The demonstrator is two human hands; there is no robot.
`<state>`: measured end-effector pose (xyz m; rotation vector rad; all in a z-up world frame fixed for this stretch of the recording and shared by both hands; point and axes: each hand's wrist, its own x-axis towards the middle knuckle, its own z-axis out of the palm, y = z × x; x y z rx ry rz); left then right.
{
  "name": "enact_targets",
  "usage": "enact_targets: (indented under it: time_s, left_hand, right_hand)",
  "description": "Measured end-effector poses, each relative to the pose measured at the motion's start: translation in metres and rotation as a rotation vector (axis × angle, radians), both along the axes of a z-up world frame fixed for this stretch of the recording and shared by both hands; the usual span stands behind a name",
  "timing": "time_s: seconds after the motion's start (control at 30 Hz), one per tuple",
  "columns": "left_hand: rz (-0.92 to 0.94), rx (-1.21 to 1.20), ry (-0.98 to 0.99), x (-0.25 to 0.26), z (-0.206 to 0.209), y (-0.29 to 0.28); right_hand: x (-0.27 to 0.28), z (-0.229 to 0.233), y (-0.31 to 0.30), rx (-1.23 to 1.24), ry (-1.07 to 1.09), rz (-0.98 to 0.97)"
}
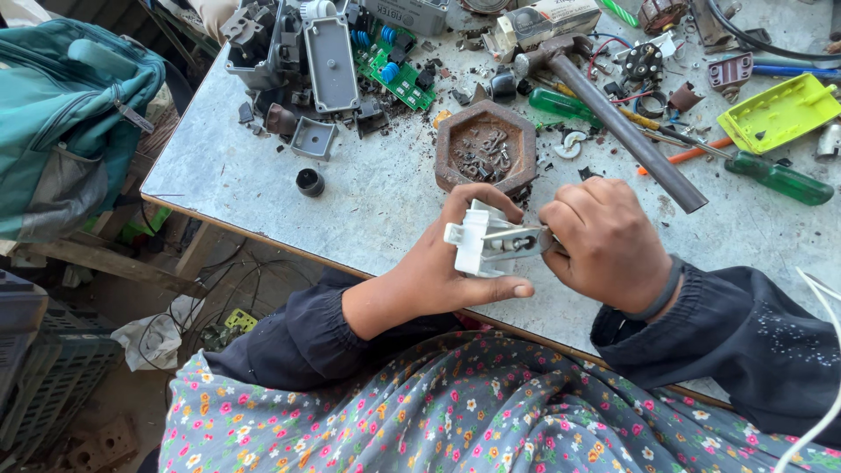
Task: The person uses pliers and a hammer to disassemble a white plastic electrical component. They repeatedly grip and pull internal parts, then strike the component with a hammer to remove a pin, continuing to extract pieces with pliers.
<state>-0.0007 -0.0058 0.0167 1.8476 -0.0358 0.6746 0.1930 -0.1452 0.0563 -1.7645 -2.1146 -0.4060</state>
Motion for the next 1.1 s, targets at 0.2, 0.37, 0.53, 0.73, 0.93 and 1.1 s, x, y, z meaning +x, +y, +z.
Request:
enact_targets:
  time_s: [0.2, 0.37, 0.53, 0.73, 0.93, 1.1]
  left_hand:
    - [-0.060, -0.033, 0.010, 0.000, 0.008, 0.001]
    - [-0.137, -0.046, 0.091, -0.002, 0.001, 0.001]
    - [-0.301, -0.145, 0.158, -0.009, 0.005, 0.001]
    - [-0.598, -0.325, 0.321, -0.019, -0.015, -0.011]
    - [-0.881, -0.679, 0.492, -0.026, -0.055, -0.029]
    - [-0.865, -0.832, 0.478, -0.037, -0.075, -0.033]
  right_hand:
    - [-0.001, 0.015, -0.001, -0.033, -0.060, 0.019]
    - [0.000, 0.020, -0.004, -0.042, -0.131, 0.065]
    - [0.000, 0.021, -0.006, 0.019, -0.131, 0.166]
    - [0.002, 0.007, -0.022, -0.012, -0.112, 0.293]
    - [-0.002, -0.006, -0.027, -0.029, -0.096, 0.492]
    - [0.002, -0.017, -0.025, -0.107, -0.006, 0.439]
